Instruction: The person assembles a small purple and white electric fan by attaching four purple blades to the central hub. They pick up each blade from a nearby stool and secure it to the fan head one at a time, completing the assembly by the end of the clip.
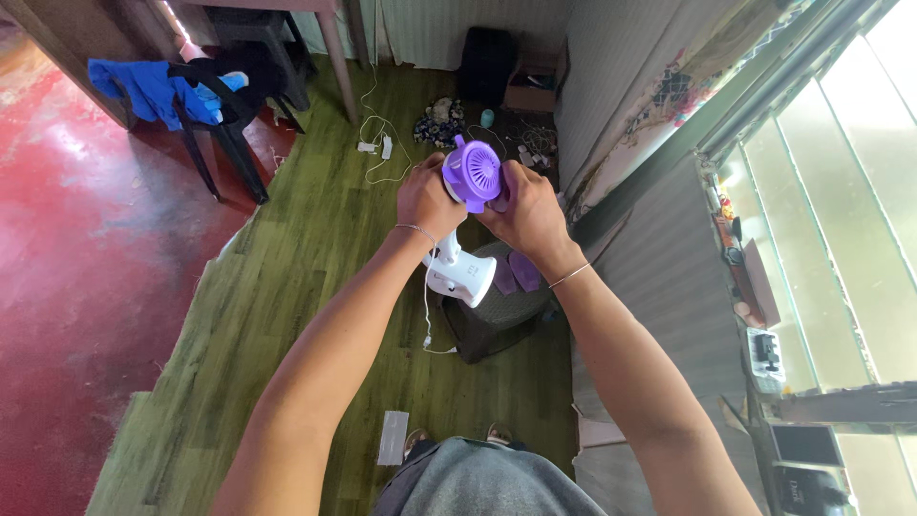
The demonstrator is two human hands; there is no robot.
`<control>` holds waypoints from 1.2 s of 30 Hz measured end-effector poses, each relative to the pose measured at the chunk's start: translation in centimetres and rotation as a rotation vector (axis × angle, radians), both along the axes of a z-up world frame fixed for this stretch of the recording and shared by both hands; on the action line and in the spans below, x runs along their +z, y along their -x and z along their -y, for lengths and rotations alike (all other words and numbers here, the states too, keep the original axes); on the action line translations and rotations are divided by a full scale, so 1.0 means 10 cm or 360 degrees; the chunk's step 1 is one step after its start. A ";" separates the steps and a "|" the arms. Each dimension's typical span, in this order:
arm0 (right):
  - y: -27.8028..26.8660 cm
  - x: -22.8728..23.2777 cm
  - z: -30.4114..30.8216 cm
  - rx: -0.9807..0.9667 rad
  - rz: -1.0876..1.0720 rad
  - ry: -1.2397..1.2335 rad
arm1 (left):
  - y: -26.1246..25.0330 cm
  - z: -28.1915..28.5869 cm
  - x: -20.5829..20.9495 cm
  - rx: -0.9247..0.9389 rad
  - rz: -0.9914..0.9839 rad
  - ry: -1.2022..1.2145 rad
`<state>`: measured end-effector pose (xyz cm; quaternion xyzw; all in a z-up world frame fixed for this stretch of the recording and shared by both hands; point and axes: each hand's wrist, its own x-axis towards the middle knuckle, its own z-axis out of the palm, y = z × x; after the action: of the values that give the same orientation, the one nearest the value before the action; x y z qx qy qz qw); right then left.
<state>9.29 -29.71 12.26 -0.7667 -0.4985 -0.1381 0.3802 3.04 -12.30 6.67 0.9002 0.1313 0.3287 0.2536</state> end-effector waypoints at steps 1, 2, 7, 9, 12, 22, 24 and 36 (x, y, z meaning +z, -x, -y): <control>-0.01 0.02 0.02 0.0018 -0.0008 -0.0005 | 0.00 0.02 0.02 -0.0006 -0.0025 0.0009; -0.02 0.03 0.03 0.0038 -0.0017 -0.0012 | 0.01 0.02 0.04 -0.0010 -0.0052 0.0015; -0.04 0.09 0.11 0.0197 -0.0242 0.0032 | 0.03 -0.02 0.10 -0.0080 -0.0014 0.0018; -0.02 0.09 0.14 0.0256 -0.0194 -0.0003 | 0.04 -0.05 0.09 -0.0090 -0.0040 0.0035; -0.03 0.08 0.16 0.0281 -0.0065 -0.0105 | -0.01 -0.05 0.06 -0.0085 -0.0007 0.0021; -0.02 0.16 0.23 0.0289 -0.0100 -0.0020 | -0.04 -0.01 0.04 -0.0039 -0.0098 0.0130; -0.03 0.16 0.23 0.0306 -0.0090 -0.0036 | -0.02 0.01 0.08 -0.0093 0.0006 0.0062; -0.24 -0.08 0.18 -0.0043 0.0133 0.0138 | 0.24 0.10 0.26 -0.0785 -0.0011 0.0406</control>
<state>11.64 -31.49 11.46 -0.7826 -0.5092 -0.1534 0.3235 0.66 -13.33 9.23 0.8668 -0.0505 0.2348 0.4370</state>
